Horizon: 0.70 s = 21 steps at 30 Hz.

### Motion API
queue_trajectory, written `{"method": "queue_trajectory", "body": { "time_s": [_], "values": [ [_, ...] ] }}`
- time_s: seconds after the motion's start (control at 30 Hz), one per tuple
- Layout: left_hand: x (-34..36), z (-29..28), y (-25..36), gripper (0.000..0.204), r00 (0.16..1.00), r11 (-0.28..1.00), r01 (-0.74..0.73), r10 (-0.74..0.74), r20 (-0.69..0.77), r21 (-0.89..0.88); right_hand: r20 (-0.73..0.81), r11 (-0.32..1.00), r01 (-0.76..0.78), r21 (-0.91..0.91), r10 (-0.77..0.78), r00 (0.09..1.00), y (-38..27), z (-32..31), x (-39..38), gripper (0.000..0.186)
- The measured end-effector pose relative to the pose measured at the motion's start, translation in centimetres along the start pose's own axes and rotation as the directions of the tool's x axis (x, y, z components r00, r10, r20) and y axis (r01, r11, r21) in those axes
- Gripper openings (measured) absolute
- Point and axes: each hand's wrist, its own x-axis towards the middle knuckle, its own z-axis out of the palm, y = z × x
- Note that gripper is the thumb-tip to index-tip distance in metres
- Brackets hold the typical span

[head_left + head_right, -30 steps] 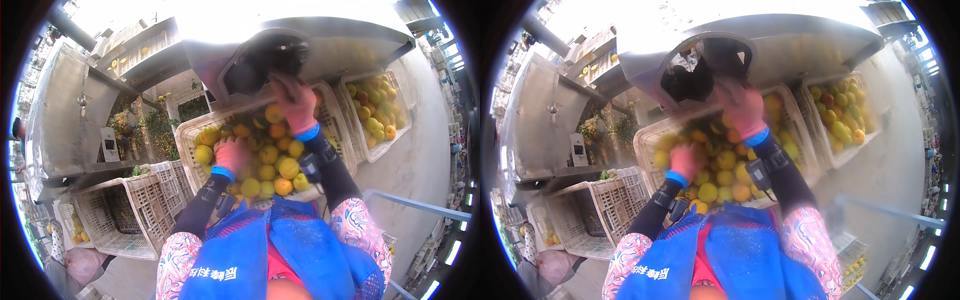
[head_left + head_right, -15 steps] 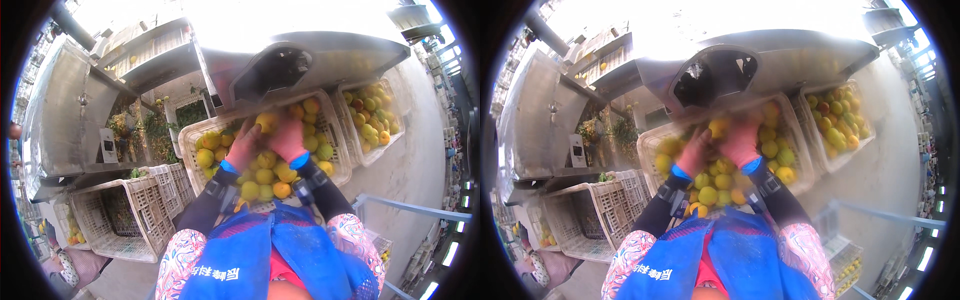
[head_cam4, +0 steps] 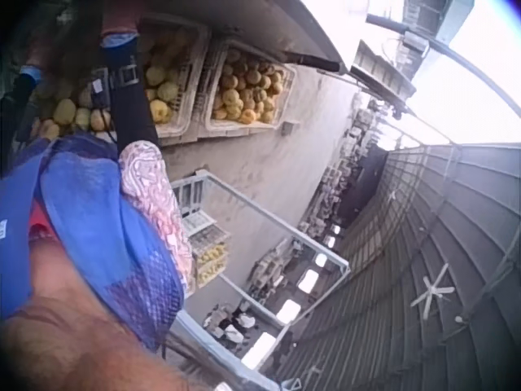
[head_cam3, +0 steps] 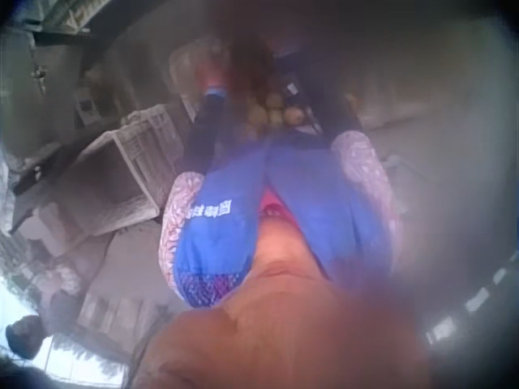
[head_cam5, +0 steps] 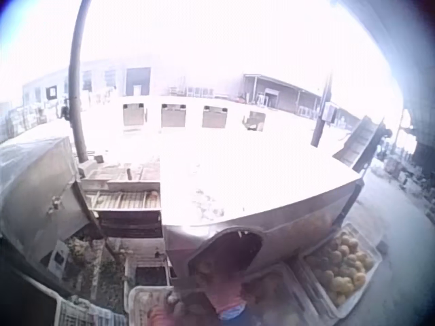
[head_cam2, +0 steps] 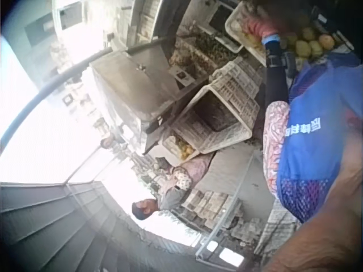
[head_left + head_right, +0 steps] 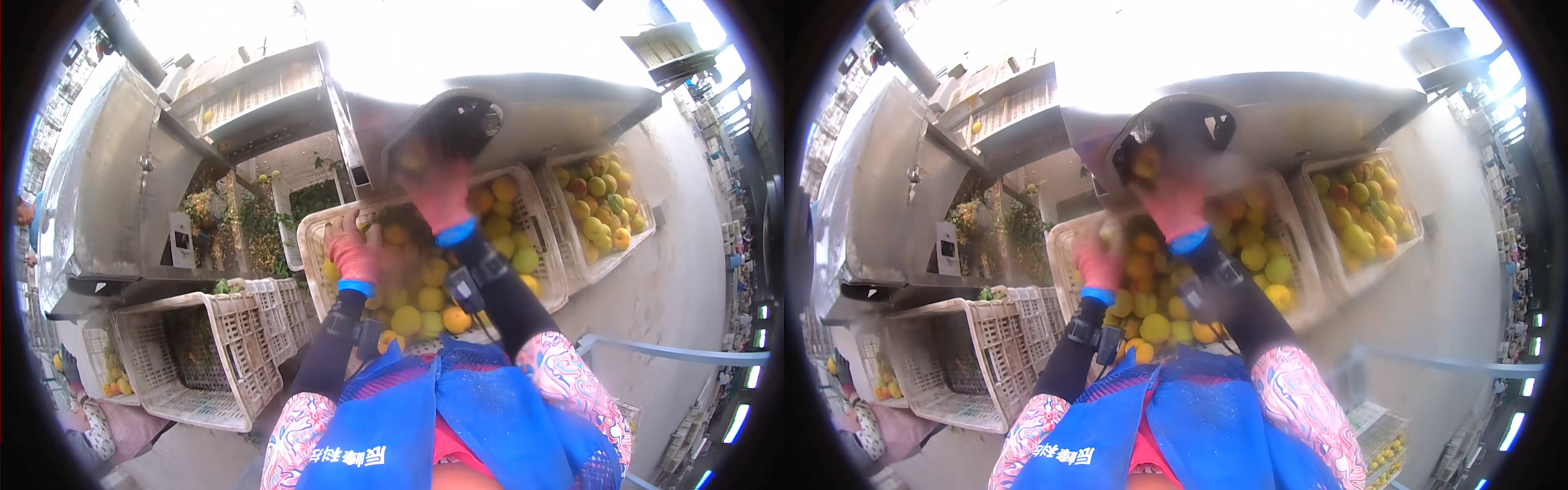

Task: Sorting peaches from a plastic crate into a processing or grading machine.

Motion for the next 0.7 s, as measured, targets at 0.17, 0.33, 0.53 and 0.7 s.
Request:
{"method": "queue_trajectory", "body": {
  "time_s": [0.17,0.33,0.53,0.7],
  "values": [
    [-1.4,2.7,-1.4,0.067,1.000,0.983,-0.008,0.012,-0.026,0.184,0.321,0.990,0.083,-0.118,-0.042,0.946,3.5,0.8,3.4,0.020],
    [-1.6,4.4,-2.9,0.060,1.000,0.889,0.021,-0.009,-0.027,0.458,0.457,0.979,-0.131,0.155,0.046,0.888,5.9,-2.0,-8.1,0.028],
    [0.3,2.3,-1.7,0.057,0.939,0.809,0.058,-0.244,0.244,0.585,0.851,0.914,0.220,-0.341,0.201,0.485,7.9,6.4,-14.4,0.045],
    [0.0,0.7,-2.6,0.029,0.981,0.729,-0.141,0.010,0.195,0.670,0.865,0.968,-0.190,-0.161,0.231,0.445,8.2,7.3,-14.1,0.057]
  ]
}}
